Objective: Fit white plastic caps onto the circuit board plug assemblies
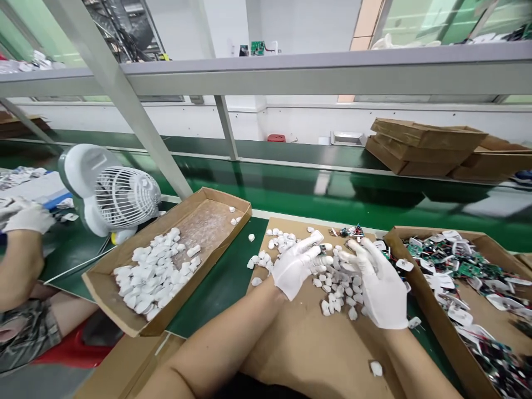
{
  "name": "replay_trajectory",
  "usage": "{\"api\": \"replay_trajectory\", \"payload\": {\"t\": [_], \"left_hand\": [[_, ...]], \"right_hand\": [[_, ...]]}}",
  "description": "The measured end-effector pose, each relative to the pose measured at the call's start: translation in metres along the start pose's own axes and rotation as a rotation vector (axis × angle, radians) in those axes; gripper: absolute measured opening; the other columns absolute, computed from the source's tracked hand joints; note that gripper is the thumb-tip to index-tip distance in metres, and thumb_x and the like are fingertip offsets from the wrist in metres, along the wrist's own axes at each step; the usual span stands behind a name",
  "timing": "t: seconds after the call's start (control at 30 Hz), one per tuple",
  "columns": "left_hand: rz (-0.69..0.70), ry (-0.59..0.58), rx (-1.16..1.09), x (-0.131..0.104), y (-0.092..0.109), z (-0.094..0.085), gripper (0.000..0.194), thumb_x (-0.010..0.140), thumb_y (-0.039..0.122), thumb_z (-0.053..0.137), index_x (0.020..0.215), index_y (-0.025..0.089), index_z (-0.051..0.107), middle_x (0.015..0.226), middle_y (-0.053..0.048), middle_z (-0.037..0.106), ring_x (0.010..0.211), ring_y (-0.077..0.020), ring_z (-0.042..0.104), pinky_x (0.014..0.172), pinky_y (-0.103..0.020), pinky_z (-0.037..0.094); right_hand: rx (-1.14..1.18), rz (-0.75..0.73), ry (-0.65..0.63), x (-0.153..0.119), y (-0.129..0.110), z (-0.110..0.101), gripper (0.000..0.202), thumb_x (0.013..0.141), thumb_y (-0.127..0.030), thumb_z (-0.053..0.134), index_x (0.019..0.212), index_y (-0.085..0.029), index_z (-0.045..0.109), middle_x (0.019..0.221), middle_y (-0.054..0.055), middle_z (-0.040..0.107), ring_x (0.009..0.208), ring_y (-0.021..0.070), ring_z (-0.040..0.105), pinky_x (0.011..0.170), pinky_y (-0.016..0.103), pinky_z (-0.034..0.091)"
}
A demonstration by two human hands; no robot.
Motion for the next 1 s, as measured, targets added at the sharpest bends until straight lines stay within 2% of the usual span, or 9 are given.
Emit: {"api": "replay_trajectory", "payload": {"t": [0.1,0.23,0.33,0.47,0.6,0.77,0.87,0.93,1.0], "left_hand": [[0.000,-0.003,-0.034,0.002,-0.005,-0.005,0.057,0.080,0.041,0.072,0.133,0.024,0.059,0.129,-0.013,0.063,0.119,-0.0321,0.061,0.100,-0.044,0.049],[-0.004,0.007,0.015,0.006,-0.006,-0.001,0.059,0.076,0.037,0.076,0.131,0.025,0.059,0.132,-0.010,0.062,0.124,-0.0320,0.057,0.105,-0.045,0.046],[0.022,0.063,0.221,0.009,-0.002,0.003,0.061,0.069,0.025,0.082,0.127,0.026,0.062,0.138,-0.007,0.057,0.126,-0.0300,0.056,0.107,-0.042,0.046],[0.052,0.226,0.478,0.010,0.000,0.000,0.055,0.071,0.028,0.080,0.124,0.025,0.064,0.138,-0.007,0.059,0.124,-0.0279,0.057,0.109,-0.040,0.045],[0.046,0.287,0.555,0.005,0.002,0.000,0.054,0.074,0.032,0.079,0.125,0.025,0.063,0.134,-0.006,0.062,0.126,-0.0261,0.055,0.109,-0.038,0.045],[0.050,0.229,0.574,0.004,0.006,0.003,0.049,0.076,0.032,0.076,0.123,0.025,0.064,0.133,-0.005,0.062,0.129,-0.0262,0.053,0.107,-0.038,0.047],[0.045,0.213,0.520,0.006,0.003,0.001,0.049,0.077,0.032,0.075,0.124,0.024,0.063,0.135,-0.006,0.061,0.124,-0.0263,0.057,0.106,-0.040,0.048],[0.034,0.223,0.493,0.007,0.000,-0.001,0.048,0.078,0.031,0.074,0.123,0.024,0.063,0.135,-0.007,0.061,0.122,-0.0260,0.059,0.105,-0.041,0.049],[0.031,0.236,0.497,0.007,0.000,-0.003,0.046,0.078,0.031,0.074,0.122,0.024,0.064,0.134,-0.007,0.061,0.122,-0.0257,0.058,0.105,-0.040,0.049]], "right_hand": [[-0.068,0.184,-0.041,0.011,0.016,-0.007,0.044,0.086,-0.054,0.058,0.112,-0.022,0.073,0.119,0.010,0.070,0.126,0.0327,0.054,0.113,0.053,0.034],[0.061,0.302,-0.139,0.011,0.018,-0.005,0.048,0.084,-0.054,0.061,0.122,-0.025,0.068,0.118,0.008,0.071,0.111,0.0297,0.064,0.096,0.044,0.051],[0.181,0.371,-0.236,0.005,0.019,0.003,0.060,0.081,-0.055,0.067,0.133,-0.026,0.059,0.108,0.007,0.073,0.073,0.0208,0.069,0.066,0.034,0.058],[0.420,0.549,-0.317,0.000,0.034,0.011,0.050,0.086,-0.061,0.058,0.113,-0.020,0.067,0.070,0.003,0.070,0.031,0.0080,0.038,0.029,0.025,0.038],[0.710,0.602,-0.309,0.004,0.038,0.013,0.031,0.082,-0.047,0.070,0.101,-0.022,0.069,0.095,0.007,0.073,0.068,0.0143,0.067,0.051,0.020,0.055],[0.824,0.574,-0.370,0.004,0.024,0.017,0.039,0.082,-0.044,0.071,0.117,-0.026,0.065,0.131,0.006,0.062,0.116,0.0209,0.062,0.093,0.029,0.056],[0.789,0.607,-0.388,0.001,0.025,0.019,0.037,0.082,-0.051,0.070,0.107,-0.024,0.067,0.106,0.006,0.071,0.075,0.0136,0.068,0.060,0.021,0.057],[0.767,0.647,-0.453,-0.002,0.027,0.022,0.034,0.084,-0.054,0.065,0.094,-0.021,0.066,0.074,0.001,0.069,0.038,0.0052,0.044,0.033,0.017,0.037],[0.749,0.677,-0.525,-0.005,0.029,0.024,0.041,0.088,-0.059,0.056,0.083,-0.019,0.063,0.059,-0.002,0.061,0.030,0.0028,0.019,0.028,0.018,0.019]]}}
Point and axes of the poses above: each hand's wrist, its own x-axis towards the middle knuckle, its own z-axis out of the palm, y = z × x, the point moved 5 cm from there along x, towards the middle knuckle
